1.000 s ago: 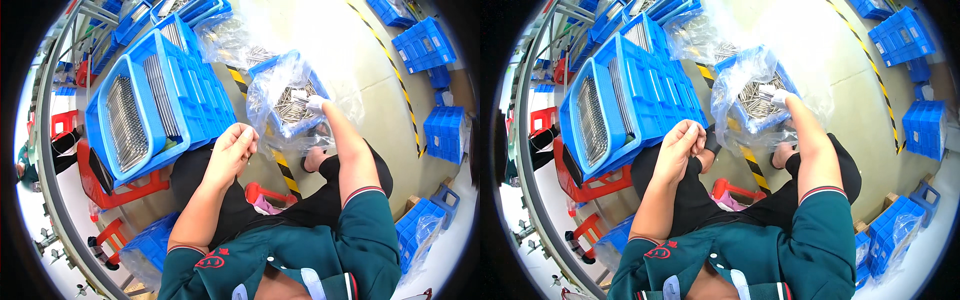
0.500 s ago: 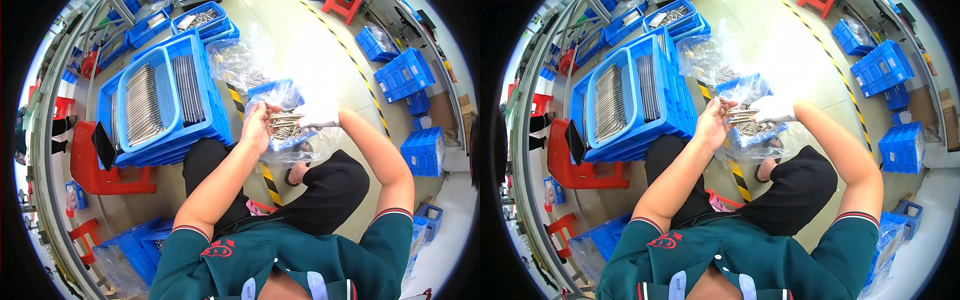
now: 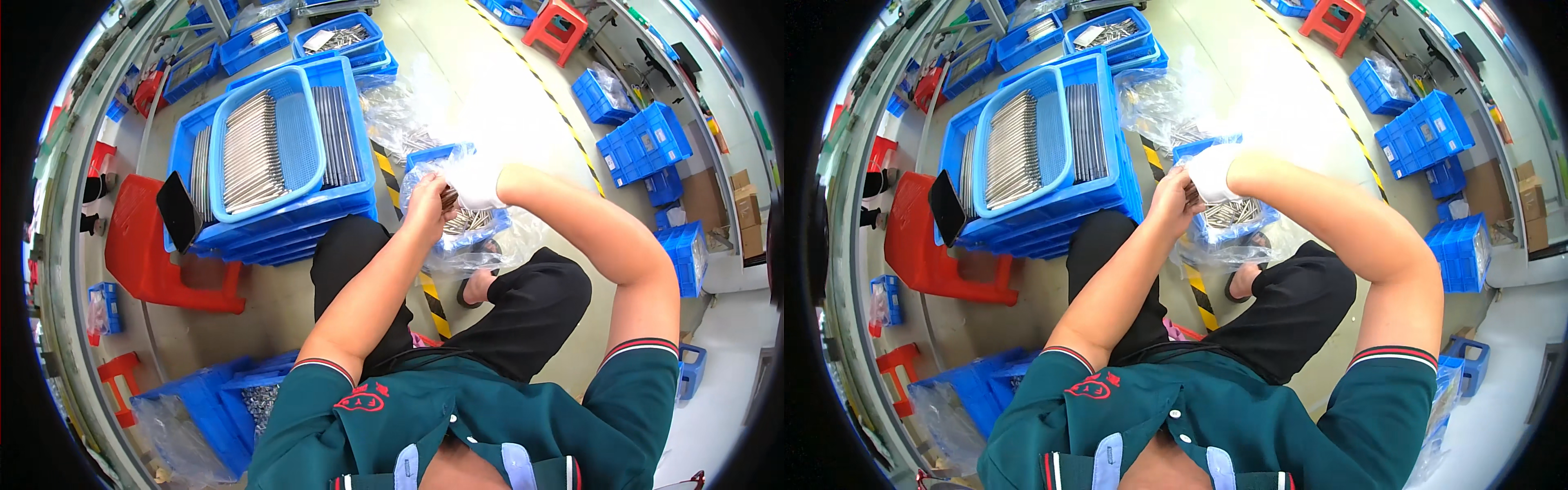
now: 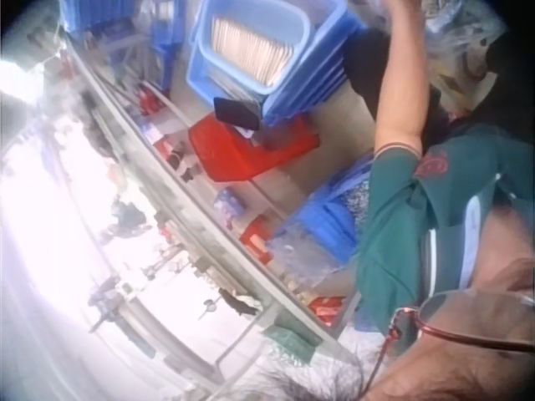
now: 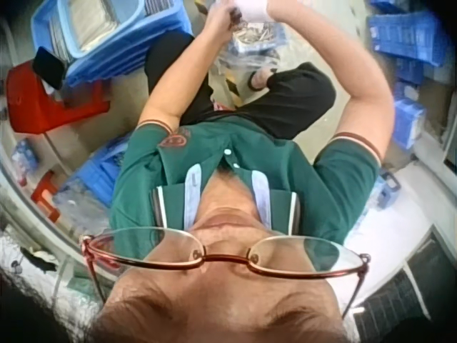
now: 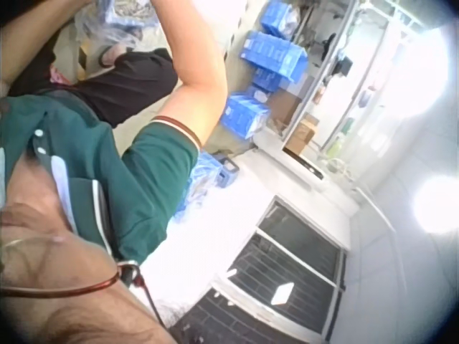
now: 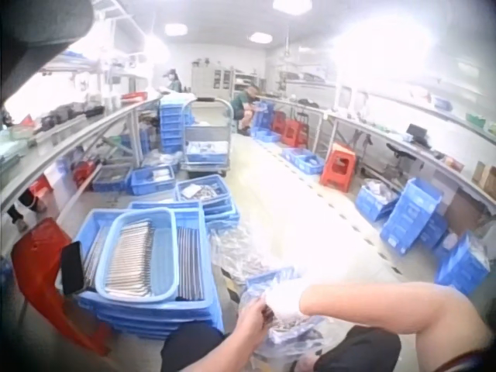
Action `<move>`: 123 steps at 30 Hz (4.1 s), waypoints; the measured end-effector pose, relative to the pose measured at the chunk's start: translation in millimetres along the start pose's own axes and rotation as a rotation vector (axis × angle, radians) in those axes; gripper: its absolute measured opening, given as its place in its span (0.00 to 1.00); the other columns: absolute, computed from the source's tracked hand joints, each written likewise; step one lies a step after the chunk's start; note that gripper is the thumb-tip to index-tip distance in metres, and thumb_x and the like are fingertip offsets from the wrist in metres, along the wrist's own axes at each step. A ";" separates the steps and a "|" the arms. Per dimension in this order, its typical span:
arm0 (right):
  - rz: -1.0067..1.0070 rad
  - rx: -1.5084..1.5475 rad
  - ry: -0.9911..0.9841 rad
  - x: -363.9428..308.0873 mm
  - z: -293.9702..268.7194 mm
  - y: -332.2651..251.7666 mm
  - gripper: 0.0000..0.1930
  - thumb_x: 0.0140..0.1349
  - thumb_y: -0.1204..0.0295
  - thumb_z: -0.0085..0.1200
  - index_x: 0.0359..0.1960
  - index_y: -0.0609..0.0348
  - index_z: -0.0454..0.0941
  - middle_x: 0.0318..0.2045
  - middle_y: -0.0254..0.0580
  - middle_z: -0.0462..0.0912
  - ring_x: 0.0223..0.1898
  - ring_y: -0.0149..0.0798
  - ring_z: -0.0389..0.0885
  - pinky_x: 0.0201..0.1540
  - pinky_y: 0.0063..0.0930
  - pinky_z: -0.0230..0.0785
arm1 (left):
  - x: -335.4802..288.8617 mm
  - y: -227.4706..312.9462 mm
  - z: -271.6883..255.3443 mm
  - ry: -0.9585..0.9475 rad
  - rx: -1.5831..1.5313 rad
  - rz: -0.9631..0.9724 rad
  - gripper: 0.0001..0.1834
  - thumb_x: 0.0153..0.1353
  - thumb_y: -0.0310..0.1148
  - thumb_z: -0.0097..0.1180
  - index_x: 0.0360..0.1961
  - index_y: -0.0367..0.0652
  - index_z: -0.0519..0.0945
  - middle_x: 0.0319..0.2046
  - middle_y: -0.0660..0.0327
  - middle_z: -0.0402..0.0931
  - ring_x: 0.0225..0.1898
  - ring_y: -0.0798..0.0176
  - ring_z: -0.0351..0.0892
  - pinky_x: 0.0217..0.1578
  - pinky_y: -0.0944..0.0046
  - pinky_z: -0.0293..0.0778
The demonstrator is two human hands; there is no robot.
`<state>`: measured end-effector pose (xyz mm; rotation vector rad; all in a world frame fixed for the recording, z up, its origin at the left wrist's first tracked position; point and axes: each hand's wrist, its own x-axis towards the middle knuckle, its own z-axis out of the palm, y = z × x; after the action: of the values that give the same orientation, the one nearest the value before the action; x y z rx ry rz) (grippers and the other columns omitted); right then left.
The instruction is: The person sits on the floor and repeatedly picks up small metal rods from a plastic bag, inspects them, and places them into a blue crate. The person handles the rods in small batches, aligning them before depositing them into the crate.
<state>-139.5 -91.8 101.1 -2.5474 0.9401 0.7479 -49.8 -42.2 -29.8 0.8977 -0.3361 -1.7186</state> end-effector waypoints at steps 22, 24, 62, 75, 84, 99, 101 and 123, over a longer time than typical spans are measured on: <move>0.011 1.310 0.542 11.3 107.1 0.3 0.13 0.64 0.63 0.45 0.29 0.59 0.74 0.17 0.35 0.74 0.18 0.28 0.71 0.22 0.24 0.62 | -5.7 34.8 3.6 0.387 0.907 0.747 0.15 0.68 0.38 0.44 0.32 0.35 0.71 0.23 0.60 0.71 0.26 0.68 0.68 0.30 0.66 0.67; 0.026 1.499 0.470 8.2 101.5 -1.6 0.12 0.64 0.63 0.45 0.30 0.58 0.73 0.19 0.33 0.75 0.18 0.25 0.69 0.20 0.20 0.60 | -3.0 33.4 2.5 0.366 0.873 0.748 0.14 0.68 0.37 0.44 0.32 0.36 0.72 0.23 0.61 0.71 0.26 0.69 0.68 0.30 0.67 0.67; 0.133 0.623 0.898 -23.5 91.9 23.8 0.14 0.63 0.58 0.45 0.33 0.56 0.69 0.26 0.50 0.77 0.29 0.53 0.77 0.32 0.43 0.66 | -22.2 38.4 -13.7 -0.182 0.108 0.103 0.09 0.65 0.35 0.51 0.33 0.40 0.75 0.23 0.63 0.72 0.18 0.71 0.64 0.20 0.69 0.60; 0.155 0.725 0.884 -29.8 87.3 22.3 0.14 0.63 0.59 0.46 0.32 0.58 0.70 0.25 0.52 0.77 0.30 0.54 0.77 0.32 0.43 0.67 | -29.2 41.7 -7.8 -0.064 0.359 0.194 0.09 0.61 0.32 0.56 0.34 0.34 0.79 0.21 0.62 0.73 0.19 0.72 0.68 0.22 0.70 0.65; 0.020 0.881 0.787 -28.5 88.6 27.6 0.15 0.62 0.59 0.48 0.32 0.61 0.71 0.24 0.53 0.75 0.29 0.53 0.76 0.32 0.40 0.65 | -28.2 48.1 -10.8 -0.091 0.242 0.216 0.11 0.61 0.34 0.58 0.35 0.34 0.80 0.20 0.66 0.72 0.20 0.75 0.65 0.22 0.75 0.62; -0.021 0.782 0.808 -30.2 92.4 25.3 0.14 0.61 0.61 0.49 0.31 0.60 0.71 0.23 0.51 0.74 0.28 0.51 0.75 0.32 0.39 0.65 | -35.0 52.4 -10.5 -0.126 0.377 0.138 0.10 0.58 0.30 0.60 0.36 0.33 0.80 0.21 0.65 0.73 0.21 0.73 0.67 0.24 0.72 0.63; -0.047 0.815 0.851 -26.1 99.0 24.1 0.14 0.61 0.61 0.48 0.31 0.60 0.71 0.23 0.52 0.75 0.28 0.52 0.76 0.32 0.39 0.66 | -33.7 50.7 -12.5 -0.147 0.311 0.095 0.09 0.59 0.30 0.59 0.36 0.33 0.80 0.21 0.64 0.74 0.21 0.73 0.67 0.24 0.72 0.63; 0.047 0.800 0.721 -19.3 98.4 23.2 0.19 0.63 0.54 0.46 0.29 0.59 0.75 0.24 0.52 0.77 0.28 0.53 0.77 0.32 0.41 0.65 | -32.8 41.9 -11.1 -0.085 0.449 0.235 0.10 0.58 0.34 0.61 0.34 0.37 0.81 0.28 0.67 0.77 0.31 0.75 0.70 0.38 0.73 0.64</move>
<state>-203.1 -53.7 29.8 -2.0283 1.1805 -0.5241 -9.5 -24.3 2.1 1.0583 -0.8754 -1.4886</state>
